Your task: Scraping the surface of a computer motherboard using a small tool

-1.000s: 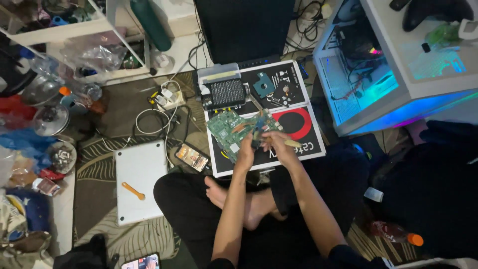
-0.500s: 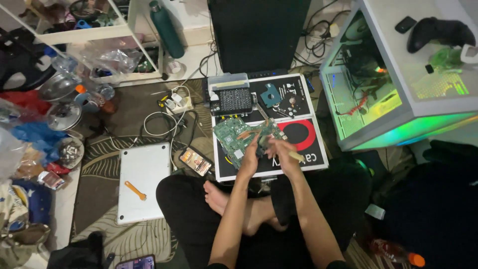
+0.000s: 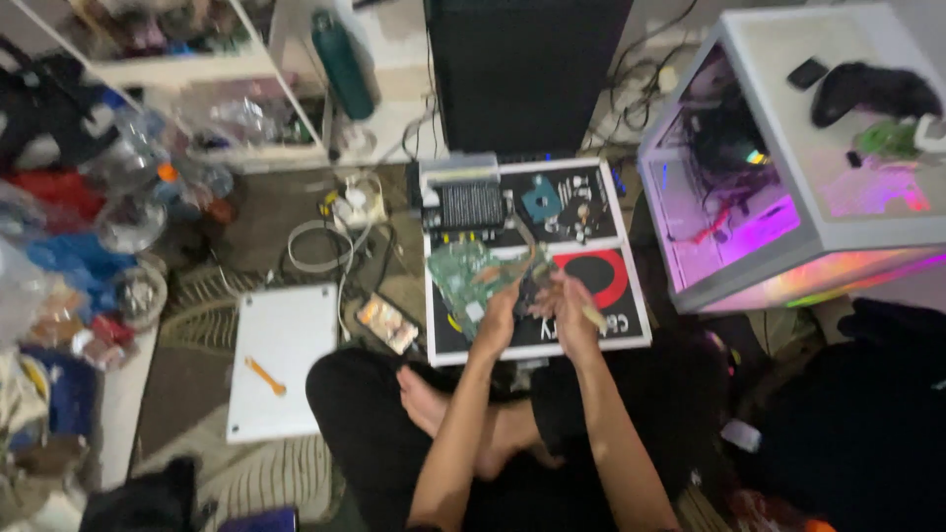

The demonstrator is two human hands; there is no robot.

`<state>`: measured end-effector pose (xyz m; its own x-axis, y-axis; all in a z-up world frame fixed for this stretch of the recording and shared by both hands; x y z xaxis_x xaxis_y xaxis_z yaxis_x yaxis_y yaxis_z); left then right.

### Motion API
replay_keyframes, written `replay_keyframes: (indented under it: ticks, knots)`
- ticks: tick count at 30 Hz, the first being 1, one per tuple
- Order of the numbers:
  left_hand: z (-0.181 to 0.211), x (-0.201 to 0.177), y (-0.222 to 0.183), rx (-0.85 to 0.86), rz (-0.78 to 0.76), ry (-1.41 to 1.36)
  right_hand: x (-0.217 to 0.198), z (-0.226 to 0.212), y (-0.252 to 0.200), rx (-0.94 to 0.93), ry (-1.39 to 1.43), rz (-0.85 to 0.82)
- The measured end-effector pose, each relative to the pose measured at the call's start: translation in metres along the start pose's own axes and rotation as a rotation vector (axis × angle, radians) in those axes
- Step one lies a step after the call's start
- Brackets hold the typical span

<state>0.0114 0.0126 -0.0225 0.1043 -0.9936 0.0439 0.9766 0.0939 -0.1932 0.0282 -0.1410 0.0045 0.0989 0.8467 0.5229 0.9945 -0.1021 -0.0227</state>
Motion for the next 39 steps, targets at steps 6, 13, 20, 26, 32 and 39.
replay_keyframes:
  ticks: [6, 13, 20, 26, 32, 39]
  knots:
    - [0.036, 0.010, -0.006, -0.113, 0.084, 0.128, -0.033, 0.046, 0.012, 0.029, -0.064, -0.085]
    - [0.043, -0.001, -0.011, 0.242, -0.026, -0.230, -0.023, 0.031, 0.007, -0.038, -0.115, -0.177]
    - [0.019, 0.000, -0.001, 0.261, -0.046, -0.237, -0.027, 0.034, 0.013, -0.035, -0.074, -0.103]
    - [0.023, 0.000, -0.004, 0.293, -0.025, -0.243, -0.008, 0.014, 0.007, -0.057, -0.062, -0.112]
    - [0.020, 0.000, -0.003, 0.302, -0.058, -0.266, -0.027, 0.035, 0.011, -0.060, -0.069, -0.162]
    - [0.043, 0.000, -0.010, 0.267, -0.053, -0.203, -0.006, 0.012, 0.002, -0.043, -0.099, -0.126]
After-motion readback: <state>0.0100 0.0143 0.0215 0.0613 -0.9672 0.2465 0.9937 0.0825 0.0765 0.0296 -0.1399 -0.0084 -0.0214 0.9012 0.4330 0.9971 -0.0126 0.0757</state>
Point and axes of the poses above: each hand's wrist, its own y-axis towards the middle knuckle, its own x-axis out of the palm, z = x × y, the point moved 2 cm from there along y, towards the middle knuckle, and after that the axes turned 7 degrees about z, right-handed, at the moved point
